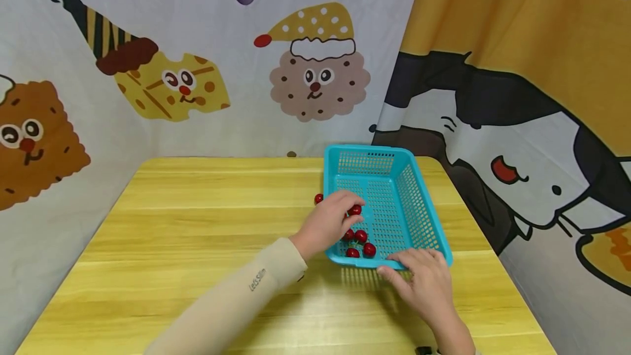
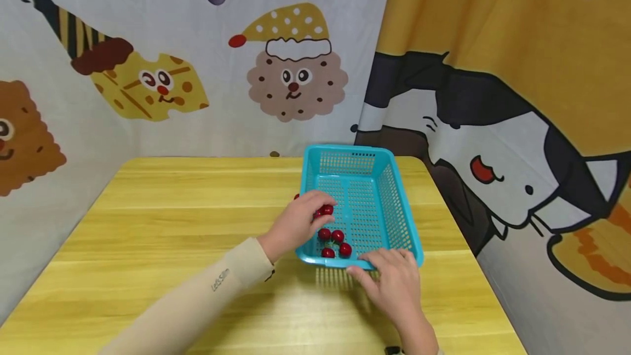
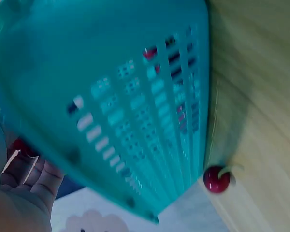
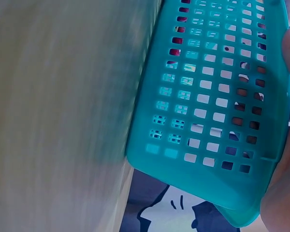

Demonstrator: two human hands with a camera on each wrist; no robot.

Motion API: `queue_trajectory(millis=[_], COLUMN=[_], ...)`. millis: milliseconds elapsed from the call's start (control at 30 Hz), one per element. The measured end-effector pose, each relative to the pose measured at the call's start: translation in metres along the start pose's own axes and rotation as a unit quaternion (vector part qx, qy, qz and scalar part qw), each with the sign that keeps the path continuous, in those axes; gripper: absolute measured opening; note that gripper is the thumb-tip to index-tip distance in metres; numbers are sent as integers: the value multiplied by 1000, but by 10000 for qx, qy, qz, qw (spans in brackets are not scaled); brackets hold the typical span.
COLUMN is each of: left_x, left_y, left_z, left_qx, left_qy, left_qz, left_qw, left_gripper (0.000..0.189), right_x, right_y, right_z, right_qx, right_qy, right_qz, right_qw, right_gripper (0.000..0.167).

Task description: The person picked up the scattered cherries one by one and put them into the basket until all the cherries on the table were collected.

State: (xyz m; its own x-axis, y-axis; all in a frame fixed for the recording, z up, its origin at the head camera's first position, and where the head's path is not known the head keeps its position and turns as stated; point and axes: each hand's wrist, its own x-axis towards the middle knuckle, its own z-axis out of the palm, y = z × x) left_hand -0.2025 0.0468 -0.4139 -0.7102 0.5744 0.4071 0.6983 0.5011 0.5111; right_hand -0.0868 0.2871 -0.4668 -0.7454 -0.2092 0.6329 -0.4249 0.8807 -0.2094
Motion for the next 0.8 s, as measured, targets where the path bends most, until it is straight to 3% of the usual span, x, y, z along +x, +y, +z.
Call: queue_trajectory(millis=[267, 500, 667, 800], left_x=[3, 3, 2, 1], left_y=[12, 13, 11, 9], left_z=[20, 22, 25, 28], left_qx=[235, 193, 487, 693], left_qy=[-398, -560, -829, -1015], left_qz=[-84, -53, 198, 189], left_qw=[9989, 9982, 9952, 9922], left_gripper=[31, 37, 39, 34], right_x=[1, 1, 2, 1], right_y=[-1, -1, -1, -1], right_z=[0, -1, -2, -1], right_qx=[36, 31, -15, -51], right_qy=[70, 94, 13, -36], right_qz=[-50, -57, -23, 7], right_qw=[10000, 9999, 10000, 10000], right_gripper=[48, 49, 46, 46])
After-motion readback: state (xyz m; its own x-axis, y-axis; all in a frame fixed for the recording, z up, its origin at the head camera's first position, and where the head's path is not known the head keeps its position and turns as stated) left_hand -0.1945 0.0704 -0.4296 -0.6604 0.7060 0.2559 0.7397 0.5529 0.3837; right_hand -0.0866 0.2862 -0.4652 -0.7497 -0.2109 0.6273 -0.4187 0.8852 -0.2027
